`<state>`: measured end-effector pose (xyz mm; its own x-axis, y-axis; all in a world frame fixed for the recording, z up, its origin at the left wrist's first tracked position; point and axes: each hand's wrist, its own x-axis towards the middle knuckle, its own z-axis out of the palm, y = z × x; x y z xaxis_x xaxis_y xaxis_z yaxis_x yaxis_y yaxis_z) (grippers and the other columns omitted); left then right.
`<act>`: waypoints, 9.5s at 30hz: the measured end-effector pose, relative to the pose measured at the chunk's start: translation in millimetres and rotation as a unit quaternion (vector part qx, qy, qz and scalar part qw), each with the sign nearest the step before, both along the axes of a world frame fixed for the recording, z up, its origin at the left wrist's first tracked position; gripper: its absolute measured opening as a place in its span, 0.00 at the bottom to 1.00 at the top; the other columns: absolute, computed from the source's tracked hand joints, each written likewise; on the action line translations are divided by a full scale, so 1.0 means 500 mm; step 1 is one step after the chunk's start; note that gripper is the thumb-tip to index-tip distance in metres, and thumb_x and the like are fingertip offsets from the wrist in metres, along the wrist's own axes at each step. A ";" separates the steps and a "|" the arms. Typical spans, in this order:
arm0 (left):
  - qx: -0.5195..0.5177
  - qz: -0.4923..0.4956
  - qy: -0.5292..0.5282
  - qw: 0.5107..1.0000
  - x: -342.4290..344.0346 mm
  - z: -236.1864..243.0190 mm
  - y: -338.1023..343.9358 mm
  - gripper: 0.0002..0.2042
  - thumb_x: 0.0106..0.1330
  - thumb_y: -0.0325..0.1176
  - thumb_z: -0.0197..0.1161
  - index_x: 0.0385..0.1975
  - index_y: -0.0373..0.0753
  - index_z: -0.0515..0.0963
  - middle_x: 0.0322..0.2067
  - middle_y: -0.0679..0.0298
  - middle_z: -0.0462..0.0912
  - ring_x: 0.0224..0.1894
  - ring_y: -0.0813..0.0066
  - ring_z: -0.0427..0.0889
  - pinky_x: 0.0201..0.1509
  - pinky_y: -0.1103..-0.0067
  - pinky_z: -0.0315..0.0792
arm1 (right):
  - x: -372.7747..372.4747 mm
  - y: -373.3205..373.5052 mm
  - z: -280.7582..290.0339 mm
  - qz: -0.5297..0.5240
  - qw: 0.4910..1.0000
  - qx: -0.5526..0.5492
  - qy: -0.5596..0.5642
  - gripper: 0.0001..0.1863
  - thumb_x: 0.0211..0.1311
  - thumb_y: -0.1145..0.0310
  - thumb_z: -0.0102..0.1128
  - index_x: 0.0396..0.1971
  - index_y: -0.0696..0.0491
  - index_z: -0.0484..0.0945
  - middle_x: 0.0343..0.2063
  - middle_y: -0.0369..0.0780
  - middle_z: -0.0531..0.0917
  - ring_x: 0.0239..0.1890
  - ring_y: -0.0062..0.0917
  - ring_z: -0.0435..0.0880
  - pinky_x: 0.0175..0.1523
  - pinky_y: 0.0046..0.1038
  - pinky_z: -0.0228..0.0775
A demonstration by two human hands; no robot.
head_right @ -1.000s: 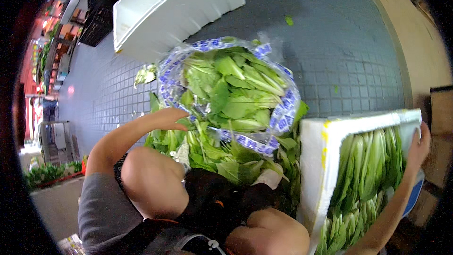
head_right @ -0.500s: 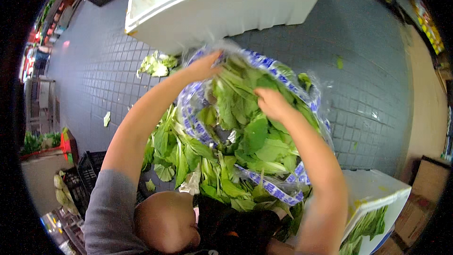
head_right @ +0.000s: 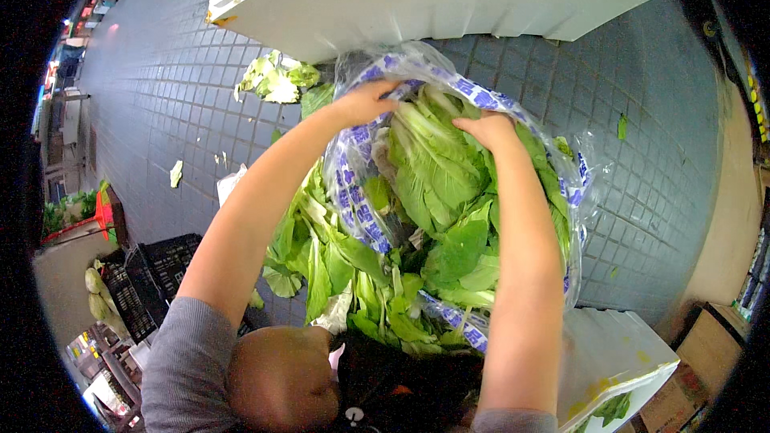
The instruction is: The person sits on the floor and repeatedly picks up leafy green vegetables from a plastic bag, removes outer leaves by hand, and places the trimmed vegetables into a white styrofoam container. Discarded leaves are dropped onto the floor beside the bag.
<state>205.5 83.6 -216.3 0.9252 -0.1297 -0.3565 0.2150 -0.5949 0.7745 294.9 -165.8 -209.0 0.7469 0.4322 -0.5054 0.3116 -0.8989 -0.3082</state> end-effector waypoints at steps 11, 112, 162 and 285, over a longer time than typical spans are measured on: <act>0.337 -0.157 0.073 0.925 -0.095 -0.013 0.084 0.21 0.53 0.29 0.56 0.50 0.42 0.69 0.48 0.53 0.73 0.55 0.57 0.68 0.56 0.70 0.65 | -0.160 -0.009 0.126 0.148 0.962 0.221 0.067 0.27 0.42 0.69 0.63 0.47 0.53 0.69 0.45 0.44 0.75 0.52 0.38 0.70 0.58 0.34 0.61; -0.529 0.368 0.019 0.764 -0.471 0.307 -0.045 0.29 0.54 0.36 0.63 0.55 0.32 0.64 0.46 0.58 0.74 0.45 0.67 0.76 0.47 0.70 0.72 | -0.313 -0.037 0.287 -0.225 0.750 0.482 0.394 0.20 0.56 0.72 0.58 0.50 0.58 0.71 0.42 0.35 0.79 0.41 0.19 0.76 0.49 0.23 0.66; -0.452 0.444 -0.027 0.773 -0.542 0.287 -0.045 0.25 0.47 0.28 0.67 0.47 0.36 0.68 0.36 0.60 0.77 0.39 0.73 0.77 0.45 0.79 0.71 | -0.507 0.148 0.274 -0.095 0.787 0.453 0.409 0.14 0.61 0.71 0.52 0.47 0.56 0.75 0.44 0.40 0.79 0.47 0.24 0.75 0.55 0.28 0.64; -0.151 0.029 -0.005 0.988 -0.134 0.554 -0.405 0.23 0.65 0.54 0.47 0.40 0.38 0.74 0.34 0.68 0.76 0.38 0.79 0.73 0.43 0.79 0.67 | -0.760 -0.965 0.430 -0.369 0.924 -0.100 -0.002 0.54 0.47 0.65 0.64 0.65 0.54 0.33 0.65 0.49 0.42 0.67 0.42 0.40 0.67 0.45 0.39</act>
<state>138.5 -118.7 60.5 0.9374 -0.1763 -0.3003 0.2331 -0.3231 0.9172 -84.9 -648.3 6.0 0.8033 -0.2970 -0.5163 -0.4079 -0.9059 -0.1134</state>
